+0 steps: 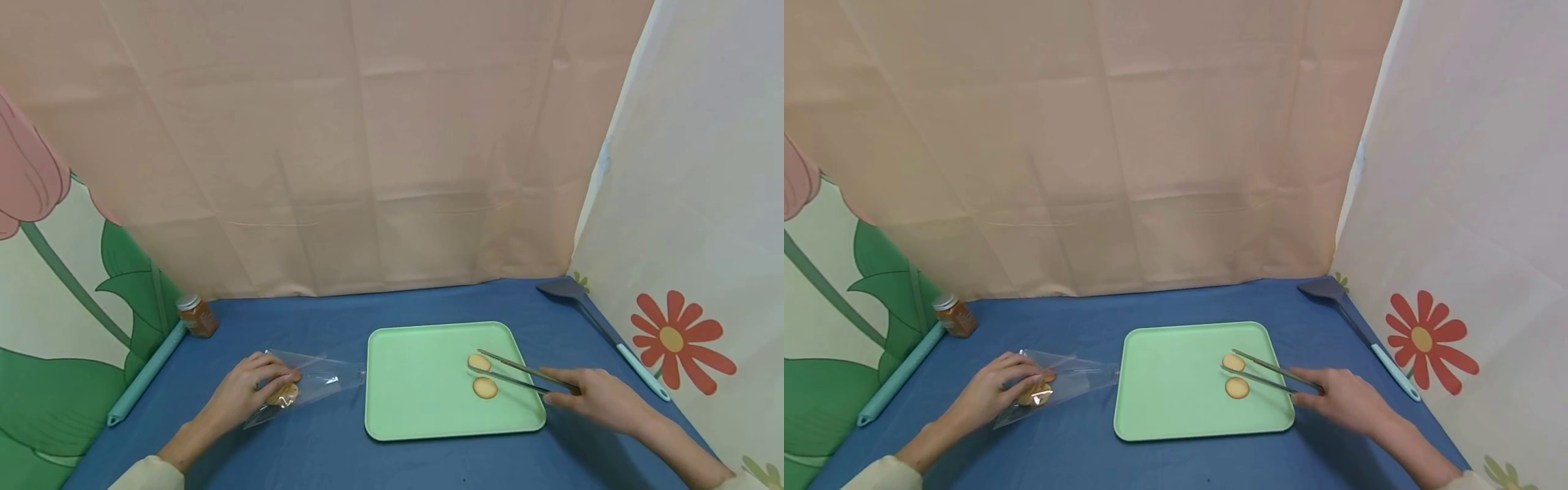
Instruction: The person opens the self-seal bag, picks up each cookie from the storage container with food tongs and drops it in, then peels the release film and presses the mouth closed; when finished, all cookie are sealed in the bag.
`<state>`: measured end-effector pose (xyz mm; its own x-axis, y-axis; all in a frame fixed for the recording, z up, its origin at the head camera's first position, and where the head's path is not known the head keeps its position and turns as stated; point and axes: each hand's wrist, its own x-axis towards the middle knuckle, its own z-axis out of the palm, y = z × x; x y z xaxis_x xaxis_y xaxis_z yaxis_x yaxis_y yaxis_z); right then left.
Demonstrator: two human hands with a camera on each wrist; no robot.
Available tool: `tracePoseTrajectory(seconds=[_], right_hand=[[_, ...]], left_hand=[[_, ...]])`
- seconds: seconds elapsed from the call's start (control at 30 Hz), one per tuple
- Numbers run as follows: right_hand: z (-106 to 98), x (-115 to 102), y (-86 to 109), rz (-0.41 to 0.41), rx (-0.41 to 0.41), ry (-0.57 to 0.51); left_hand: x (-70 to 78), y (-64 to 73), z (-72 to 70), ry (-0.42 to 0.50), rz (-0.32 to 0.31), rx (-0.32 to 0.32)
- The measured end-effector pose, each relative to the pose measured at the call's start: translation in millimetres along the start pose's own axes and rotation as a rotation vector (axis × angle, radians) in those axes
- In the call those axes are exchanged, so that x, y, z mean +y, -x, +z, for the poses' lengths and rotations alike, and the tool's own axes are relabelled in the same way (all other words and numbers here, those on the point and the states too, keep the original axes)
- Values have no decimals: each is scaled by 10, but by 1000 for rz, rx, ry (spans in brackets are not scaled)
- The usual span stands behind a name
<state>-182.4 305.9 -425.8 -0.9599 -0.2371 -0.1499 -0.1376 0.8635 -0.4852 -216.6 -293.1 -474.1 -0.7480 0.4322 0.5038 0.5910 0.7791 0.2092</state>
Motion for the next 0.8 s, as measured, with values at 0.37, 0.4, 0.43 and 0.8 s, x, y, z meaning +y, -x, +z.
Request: tracePoseTrajectory(seconds=[0.37, 0.4, 0.43, 0.8], right_hand=[[31, 76, -3, 40, -7, -1], [33, 79, -6, 37, -8, -1], [35, 82, -9, 35, -8, 0], [41, 92, -34, 35, -9, 23]], left_hand=[[8, -11, 9, 0, 7, 9], [9, -11, 8, -1, 6, 8], [10, -12, 8, -3, 6, 7], [-1, -7, 8, -19, -8, -6]])
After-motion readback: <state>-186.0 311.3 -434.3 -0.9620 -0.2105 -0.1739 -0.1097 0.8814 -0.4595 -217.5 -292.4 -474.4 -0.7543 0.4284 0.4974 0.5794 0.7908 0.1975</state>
